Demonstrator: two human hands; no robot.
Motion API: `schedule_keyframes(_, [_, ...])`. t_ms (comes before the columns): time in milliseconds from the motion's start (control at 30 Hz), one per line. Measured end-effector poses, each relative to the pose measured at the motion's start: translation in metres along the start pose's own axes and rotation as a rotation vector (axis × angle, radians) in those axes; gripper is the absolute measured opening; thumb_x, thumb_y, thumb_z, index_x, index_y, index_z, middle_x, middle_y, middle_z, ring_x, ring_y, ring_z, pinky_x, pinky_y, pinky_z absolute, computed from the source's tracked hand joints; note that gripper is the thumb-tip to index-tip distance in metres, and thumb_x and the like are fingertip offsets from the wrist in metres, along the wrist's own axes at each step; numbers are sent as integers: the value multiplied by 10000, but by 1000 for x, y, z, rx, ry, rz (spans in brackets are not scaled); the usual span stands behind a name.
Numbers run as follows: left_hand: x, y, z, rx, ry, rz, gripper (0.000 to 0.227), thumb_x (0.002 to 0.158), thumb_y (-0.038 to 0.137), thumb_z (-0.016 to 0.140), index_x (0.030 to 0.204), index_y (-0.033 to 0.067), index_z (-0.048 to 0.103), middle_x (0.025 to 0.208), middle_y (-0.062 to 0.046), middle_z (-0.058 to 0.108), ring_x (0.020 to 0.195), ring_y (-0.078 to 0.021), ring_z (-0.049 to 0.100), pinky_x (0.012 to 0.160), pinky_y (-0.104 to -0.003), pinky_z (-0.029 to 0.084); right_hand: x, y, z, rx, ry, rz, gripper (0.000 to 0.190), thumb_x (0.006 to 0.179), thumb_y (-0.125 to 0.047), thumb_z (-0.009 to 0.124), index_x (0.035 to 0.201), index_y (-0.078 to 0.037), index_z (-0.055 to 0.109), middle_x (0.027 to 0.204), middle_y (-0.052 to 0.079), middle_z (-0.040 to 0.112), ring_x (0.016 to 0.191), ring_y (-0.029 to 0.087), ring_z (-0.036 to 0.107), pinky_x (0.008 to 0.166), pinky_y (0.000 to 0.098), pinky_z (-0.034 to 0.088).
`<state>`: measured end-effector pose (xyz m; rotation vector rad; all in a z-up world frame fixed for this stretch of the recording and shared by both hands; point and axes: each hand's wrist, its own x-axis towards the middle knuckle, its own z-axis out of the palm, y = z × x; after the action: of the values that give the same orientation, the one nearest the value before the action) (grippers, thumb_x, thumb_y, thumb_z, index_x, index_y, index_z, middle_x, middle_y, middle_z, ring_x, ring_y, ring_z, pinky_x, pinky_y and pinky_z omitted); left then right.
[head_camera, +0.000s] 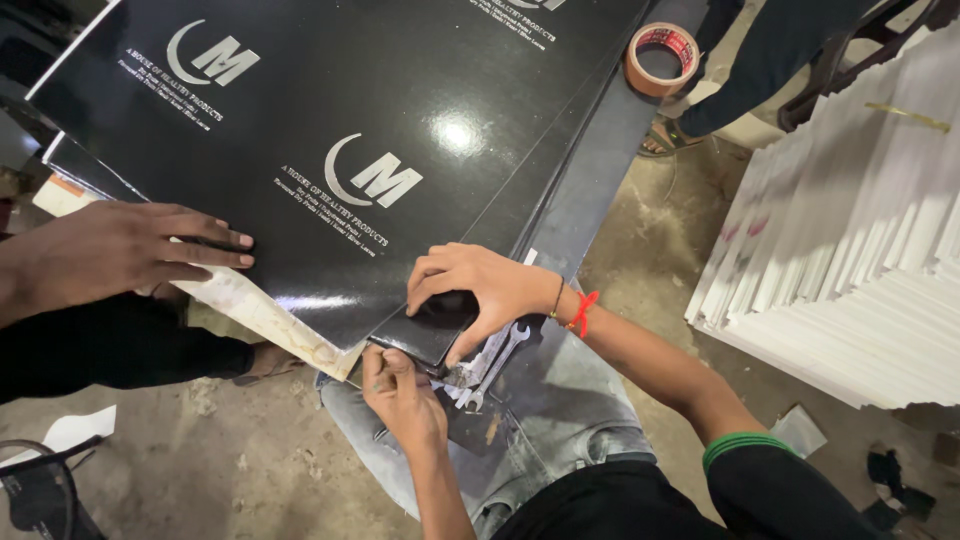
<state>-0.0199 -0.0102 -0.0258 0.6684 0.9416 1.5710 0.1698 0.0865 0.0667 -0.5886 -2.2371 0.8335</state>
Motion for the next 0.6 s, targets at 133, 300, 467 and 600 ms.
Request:
schedule_keyframes(133, [0, -5, -3, 31, 15, 6, 221, 1067, 243, 596, 955, 74, 508, 808, 47, 513, 693, -21, 443, 601, -191, 364, 3, -23, 5, -133, 50, 96, 616, 679, -513, 884, 1064, -77, 681, 1110, 56, 663, 977, 270, 638, 828, 388, 503])
schedule_keyframes(300, [1, -6, -2, 8, 49, -1, 224, 1079, 202, 592, 917, 77, 502, 805, 43, 496, 698, -28, 429, 597, -198, 358, -6, -47, 13, -265, 93, 83, 310, 959, -353, 723, 1054, -60, 687, 1148, 85, 717, 924, 269, 716, 743, 362, 564])
schedule_keyframes(467, [0, -1, 6, -30, 55, 20, 246, 1089, 177, 567, 878, 87, 477, 825, 59, 463, 756, -19, 439, 664, -203, 409, -7, -63, 26, -386, 1, 230, 204, 961, -229, 662, 967, -32, 715, 887, 71, 723, 734, 281, 698, 614, 398, 520])
schedule_keyframes(600, [2, 1, 8, 1, 120, -49, 232, 1076, 202, 568, 877, 109, 494, 770, 68, 419, 662, -11, 383, 548, -198, 321, 2, -61, 24, -354, 50, 283, 208, 937, -238, 697, 836, -58, 725, 766, 99, 690, 699, 308, 673, 612, 423, 504])
